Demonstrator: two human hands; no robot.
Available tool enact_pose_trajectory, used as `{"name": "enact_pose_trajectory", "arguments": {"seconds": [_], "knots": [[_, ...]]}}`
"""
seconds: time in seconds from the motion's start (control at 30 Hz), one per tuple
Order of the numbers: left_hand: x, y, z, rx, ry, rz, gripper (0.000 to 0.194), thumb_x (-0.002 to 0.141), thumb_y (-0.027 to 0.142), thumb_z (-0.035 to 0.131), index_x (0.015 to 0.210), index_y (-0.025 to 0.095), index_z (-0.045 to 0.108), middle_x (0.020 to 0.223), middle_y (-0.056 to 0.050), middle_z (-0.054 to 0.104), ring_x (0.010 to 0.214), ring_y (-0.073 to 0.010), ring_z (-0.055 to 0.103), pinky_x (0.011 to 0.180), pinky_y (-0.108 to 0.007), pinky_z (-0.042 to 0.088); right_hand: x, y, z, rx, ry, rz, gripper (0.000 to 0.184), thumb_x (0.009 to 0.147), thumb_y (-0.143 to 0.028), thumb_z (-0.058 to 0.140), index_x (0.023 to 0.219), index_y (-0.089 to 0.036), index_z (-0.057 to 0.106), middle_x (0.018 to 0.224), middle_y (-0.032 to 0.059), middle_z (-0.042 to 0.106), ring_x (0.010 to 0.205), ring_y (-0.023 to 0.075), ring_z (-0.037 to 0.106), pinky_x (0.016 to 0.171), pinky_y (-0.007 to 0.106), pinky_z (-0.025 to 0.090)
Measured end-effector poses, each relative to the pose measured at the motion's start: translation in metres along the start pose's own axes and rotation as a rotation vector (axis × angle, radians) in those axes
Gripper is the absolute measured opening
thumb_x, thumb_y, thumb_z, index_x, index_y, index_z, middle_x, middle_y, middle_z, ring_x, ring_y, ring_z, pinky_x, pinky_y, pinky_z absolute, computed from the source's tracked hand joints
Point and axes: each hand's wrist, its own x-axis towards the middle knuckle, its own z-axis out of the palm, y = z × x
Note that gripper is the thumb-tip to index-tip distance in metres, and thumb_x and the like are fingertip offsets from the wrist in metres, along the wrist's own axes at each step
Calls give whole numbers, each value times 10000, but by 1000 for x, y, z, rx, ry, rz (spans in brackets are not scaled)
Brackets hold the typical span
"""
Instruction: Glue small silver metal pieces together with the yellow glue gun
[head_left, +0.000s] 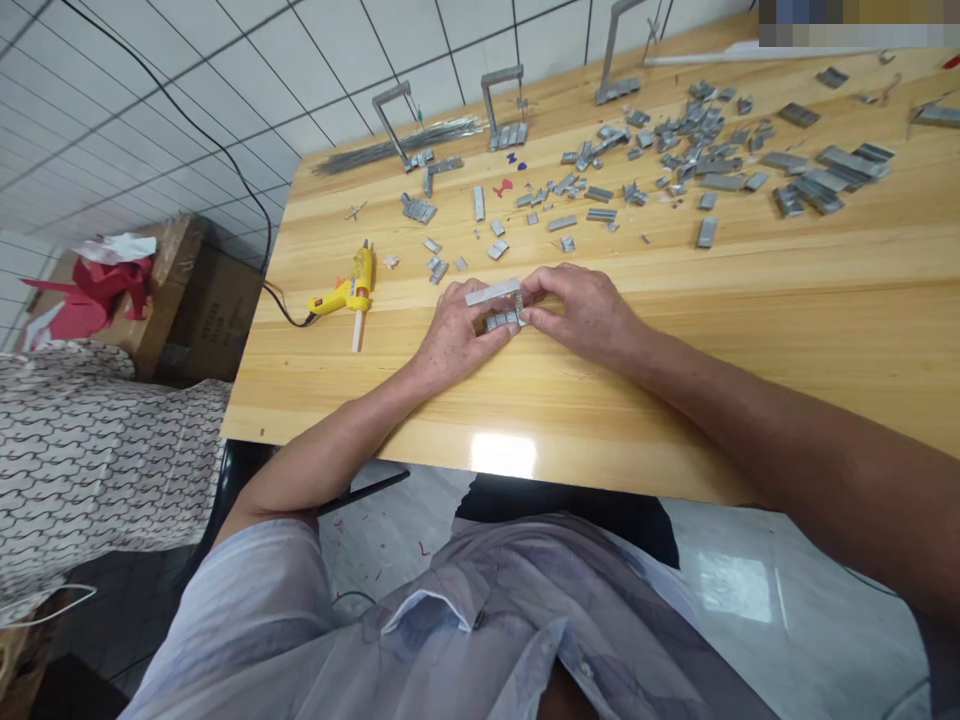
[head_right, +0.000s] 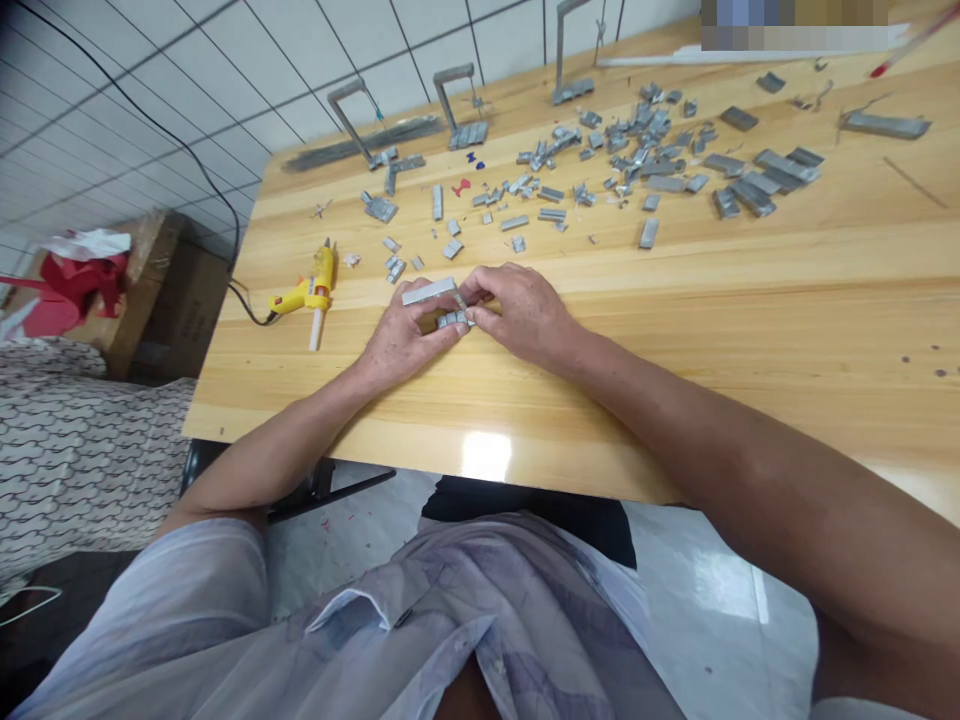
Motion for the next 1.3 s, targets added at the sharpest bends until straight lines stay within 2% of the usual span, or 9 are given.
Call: {"name": "enact_pose_trajectory", "arguments": {"seconds": [1.3], "knots": [[0, -2, 2, 2, 1, 12, 249, 963, 490, 740, 1099, 290, 798, 1076, -87, 744, 1099, -314, 667, 1062, -551, 512, -1, -1, -1, -2, -7, 2, 148, 876, -230, 684, 1002, -232, 763, 1001, 44, 826, 959, 268, 729, 911, 401, 517]]}}
